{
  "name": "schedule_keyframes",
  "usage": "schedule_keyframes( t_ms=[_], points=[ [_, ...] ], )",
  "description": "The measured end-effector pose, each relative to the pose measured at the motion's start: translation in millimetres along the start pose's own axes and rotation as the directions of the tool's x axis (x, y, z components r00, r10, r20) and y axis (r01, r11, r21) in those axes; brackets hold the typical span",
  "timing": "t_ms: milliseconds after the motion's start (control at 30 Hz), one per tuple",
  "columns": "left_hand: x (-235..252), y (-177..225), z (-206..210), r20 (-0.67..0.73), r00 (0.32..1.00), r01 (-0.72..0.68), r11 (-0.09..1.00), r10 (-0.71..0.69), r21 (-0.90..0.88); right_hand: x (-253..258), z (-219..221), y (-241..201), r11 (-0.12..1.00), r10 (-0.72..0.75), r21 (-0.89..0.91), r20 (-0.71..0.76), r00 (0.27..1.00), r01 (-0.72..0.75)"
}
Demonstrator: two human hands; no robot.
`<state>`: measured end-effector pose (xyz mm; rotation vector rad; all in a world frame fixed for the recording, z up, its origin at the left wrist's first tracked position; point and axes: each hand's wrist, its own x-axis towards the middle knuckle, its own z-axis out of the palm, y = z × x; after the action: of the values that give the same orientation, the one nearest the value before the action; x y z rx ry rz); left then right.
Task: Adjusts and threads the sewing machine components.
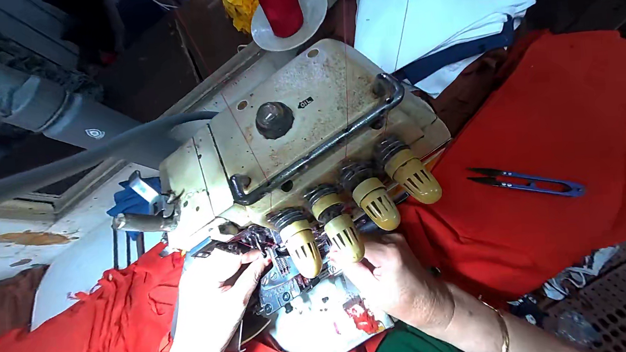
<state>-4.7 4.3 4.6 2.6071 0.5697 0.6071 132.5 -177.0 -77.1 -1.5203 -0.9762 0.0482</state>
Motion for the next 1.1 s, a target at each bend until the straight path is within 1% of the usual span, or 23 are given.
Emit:
schedule_keyframes(
  t_ms=[267,400,633,800,933,1100],
  points=[
    [0.4,-1.0,-0.7,-0.01,1.0,-0.027,0.999,0.027,0.045,-4.1,-0.6,3.3,0.999,0.028,0.019,0.021,0.999,-0.028],
    [0.7,2.5,-0.8,-0.004,1.0,-0.004,0.997,0.004,0.078,-4.3,0.3,4.0,1.0,0.026,0.004,0.019,0.999,-0.026],
    [1.5,-1.2,-3.2,0.017,1.0,0.011,1.0,-0.01,-0.022,-4.0,0.5,5.9,0.999,0.015,-0.033,0.028,0.999,-0.014],
    [0.5,-5.7,-6.5,0.027,1.0,0.006,0.997,-0.004,-0.077,-4.1,0.0,7.2,0.999,0.033,-0.013,0.036,0.999,-0.033],
    [1.1,-6.3,-6.9,0.031,0.999,-0.012,0.999,0.014,-0.048,-4.7,-0.6,8.2,0.999,0.044,-0.006,0.048,0.998,-0.043],
    [0.9,-4.2,-5.6,0.029,1.0,-0.003,1.0,0.004,-0.023,-5.3,0.0,8.2,0.999,0.045,-0.003,0.062,0.997,-0.045]
  ],
)
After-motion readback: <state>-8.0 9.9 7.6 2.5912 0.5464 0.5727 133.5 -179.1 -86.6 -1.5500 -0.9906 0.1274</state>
